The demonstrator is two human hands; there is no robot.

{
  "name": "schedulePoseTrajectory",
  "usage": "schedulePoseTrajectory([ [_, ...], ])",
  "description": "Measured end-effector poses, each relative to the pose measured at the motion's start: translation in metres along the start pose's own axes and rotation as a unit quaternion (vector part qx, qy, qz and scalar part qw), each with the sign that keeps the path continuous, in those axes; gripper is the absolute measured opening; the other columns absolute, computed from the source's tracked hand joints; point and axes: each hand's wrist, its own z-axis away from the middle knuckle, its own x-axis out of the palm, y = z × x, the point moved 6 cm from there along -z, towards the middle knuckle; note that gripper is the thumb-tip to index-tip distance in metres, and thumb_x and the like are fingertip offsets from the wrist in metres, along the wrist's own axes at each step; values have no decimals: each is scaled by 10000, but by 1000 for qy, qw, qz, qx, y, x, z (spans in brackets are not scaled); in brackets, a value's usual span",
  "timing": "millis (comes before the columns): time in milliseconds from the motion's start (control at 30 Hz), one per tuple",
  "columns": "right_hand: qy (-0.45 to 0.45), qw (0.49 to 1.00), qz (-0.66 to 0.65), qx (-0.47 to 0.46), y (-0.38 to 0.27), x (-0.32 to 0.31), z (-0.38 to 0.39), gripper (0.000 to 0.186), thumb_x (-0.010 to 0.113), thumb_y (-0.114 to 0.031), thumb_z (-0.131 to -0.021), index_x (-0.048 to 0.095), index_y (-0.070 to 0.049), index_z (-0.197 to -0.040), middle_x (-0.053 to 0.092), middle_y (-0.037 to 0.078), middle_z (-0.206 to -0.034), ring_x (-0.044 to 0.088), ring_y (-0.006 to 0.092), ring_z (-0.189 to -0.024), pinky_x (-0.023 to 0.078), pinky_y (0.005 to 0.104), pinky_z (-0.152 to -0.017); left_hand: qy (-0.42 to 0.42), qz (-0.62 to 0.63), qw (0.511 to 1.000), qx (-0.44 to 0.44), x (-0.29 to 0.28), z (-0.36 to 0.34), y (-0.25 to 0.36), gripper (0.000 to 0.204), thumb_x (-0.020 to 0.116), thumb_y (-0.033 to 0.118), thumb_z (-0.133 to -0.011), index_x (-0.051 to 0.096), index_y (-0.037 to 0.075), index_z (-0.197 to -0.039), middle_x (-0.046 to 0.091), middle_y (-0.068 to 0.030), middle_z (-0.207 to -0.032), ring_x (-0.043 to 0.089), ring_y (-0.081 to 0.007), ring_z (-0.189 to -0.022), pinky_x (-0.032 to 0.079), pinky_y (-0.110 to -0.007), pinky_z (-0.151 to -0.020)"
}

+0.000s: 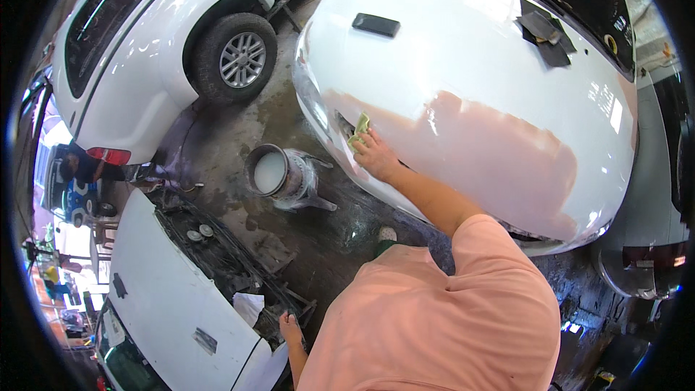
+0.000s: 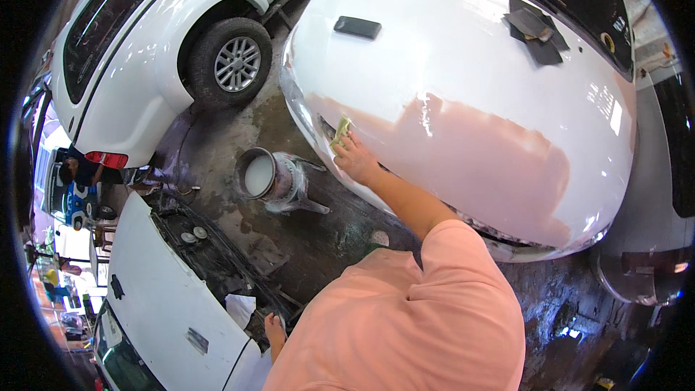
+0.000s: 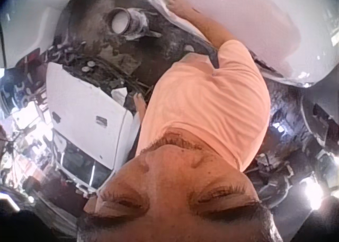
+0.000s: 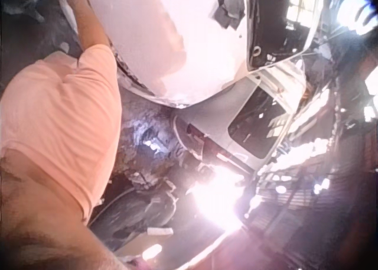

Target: The person sands the surface of a car hood using a sanding block and a cloth, dipping the block into a bucket of water and wiping the sanded area.

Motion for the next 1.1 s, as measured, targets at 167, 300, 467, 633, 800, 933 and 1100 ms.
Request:
schedulePoseTrajectory([
  [167, -6, 981, -159, 106, -52, 39, -65, 288, 791, -234, -852, 767, -137, -1122, 590, 130, -1480, 457, 414, -1480, 284, 608, -1292, -3, 31, 997, -72, -23, -30, -13, 368, 667, 154, -1046, 640, -8, -1376, 721, -132, -1196, 679, -257, -1079, 520, -378, -985],
  [300, 4, 941, -278, 192, -78, 81, -87, 339, 800, -259, -837, 775, -116, -1144, 662, 144, -1406, 554, 376, -1386, 408, 530, -1196, -25, 51, 994, -90, -30, -74, 6, 346, 658, 137, -1060, 643, 5, -1379, 694, -111, -1187, 645, -222, -1071, 512, -370, -970],
  [467, -22, 901, -365, 236, -138, 118, -152, 257, 765, -257, -884, 764, -84, -1075, 703, 167, -1211, 625, 383, -1234, 482, 505, -1111, -83, 9, 992, -89, -23, -162, 26, 354, 644, 153, -1080, 626, 0, -1398, 684, -128, -1244, 634, -242, -1122, 494, -372, -1019],
  [633, -46, 866, -424, 263, -188, 160, -237, 340, 766, -273, -892, 758, -101, -1186, 662, 183, -1336, 607, 405, -1279, 489, 506, -1123, -155, 4, 985, -72, -3, -254, 10, 368, 606, 184, -1106, 599, -16, -1415, 669, -169, -1329, 619, -288, -1214, 461, -390, -1099],
  [800, -174, 875, -347, 289, -224, 256, -290, 370, 736, -292, -903, 744, -111, -1226, 634, 176, -1367, 621, 421, -1242, 522, 526, -1079, -222, -44, 973, -33, 14, -336, -16, 386, 600, 170, -1102, 589, -30, -1432, 659, -194, -1376, 614, -309, -1253, 447, -410, -1126],
  [933, -299, 860, -300, 285, -250, 344, -298, 440, 738, -280, -899, 719, -129, -1313, 593, 196, -1448, 605, 417, -1308, 520, 518, -1103, -234, 2, 967, -99, -1, -367, -22, 430, 581, 197, -1105, 572, -32, -1469, 627, -212, -1432, 600, -320, -1292, 428, -415, -1150],
  [1100, -332, 798, -236, 444, -269, 424, -279, 490, 754, -258, -880, 733, -70, -1331, 597, 198, -1515, 593, 388, -1398, 509, 512, -1134, -259, -31, 962, -75, -21, -391, -38, 469, 572, 253, -1102, 567, -27, -1479, 617, -207, -1445, 588, -331, -1311, 418, -416, -1159],
])
